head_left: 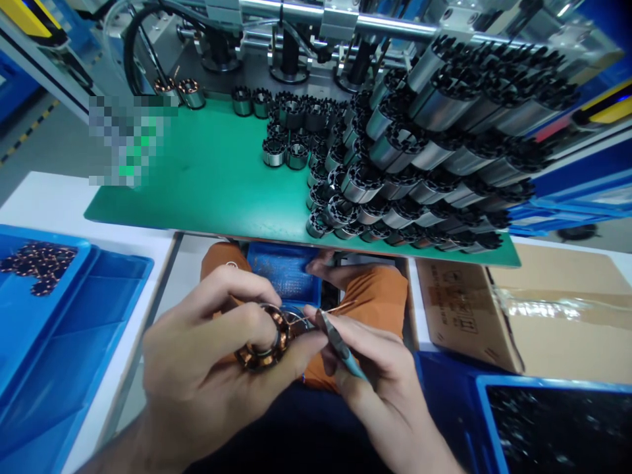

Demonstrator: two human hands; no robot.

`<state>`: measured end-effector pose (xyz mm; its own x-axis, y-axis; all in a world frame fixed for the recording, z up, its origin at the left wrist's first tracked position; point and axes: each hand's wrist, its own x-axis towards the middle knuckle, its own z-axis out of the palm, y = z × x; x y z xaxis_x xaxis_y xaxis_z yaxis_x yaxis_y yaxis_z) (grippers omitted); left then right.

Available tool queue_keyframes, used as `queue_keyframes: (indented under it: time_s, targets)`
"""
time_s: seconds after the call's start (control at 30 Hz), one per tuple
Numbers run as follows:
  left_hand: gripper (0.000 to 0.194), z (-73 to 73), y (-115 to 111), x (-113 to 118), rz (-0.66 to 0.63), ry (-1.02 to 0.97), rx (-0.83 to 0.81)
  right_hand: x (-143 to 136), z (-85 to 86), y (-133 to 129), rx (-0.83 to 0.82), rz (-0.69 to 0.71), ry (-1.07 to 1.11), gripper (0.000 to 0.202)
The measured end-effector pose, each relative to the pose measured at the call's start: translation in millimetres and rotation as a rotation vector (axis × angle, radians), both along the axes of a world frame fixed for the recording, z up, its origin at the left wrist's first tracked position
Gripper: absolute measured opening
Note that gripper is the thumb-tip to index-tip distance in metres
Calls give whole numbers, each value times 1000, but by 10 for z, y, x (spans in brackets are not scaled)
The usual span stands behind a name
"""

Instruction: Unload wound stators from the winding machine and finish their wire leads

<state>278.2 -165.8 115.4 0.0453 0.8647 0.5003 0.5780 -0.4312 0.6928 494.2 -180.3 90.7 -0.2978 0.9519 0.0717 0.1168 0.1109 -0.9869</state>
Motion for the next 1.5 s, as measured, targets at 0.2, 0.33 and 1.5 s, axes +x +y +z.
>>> queue_keyframes:
  time_s: [0.2,0.33,1.5]
  targets:
    - [37,-156,-13,-102,12,-86,-35,19,-191,65,-62,-25,-88,57]
    - [23,-329,12,-153,32,-435,-357,41,-285,113,66,-80,-258,64]
    - [9,-425,-66,178,-181,-1167,-724,-6,-345,47,292,-38,-148,85]
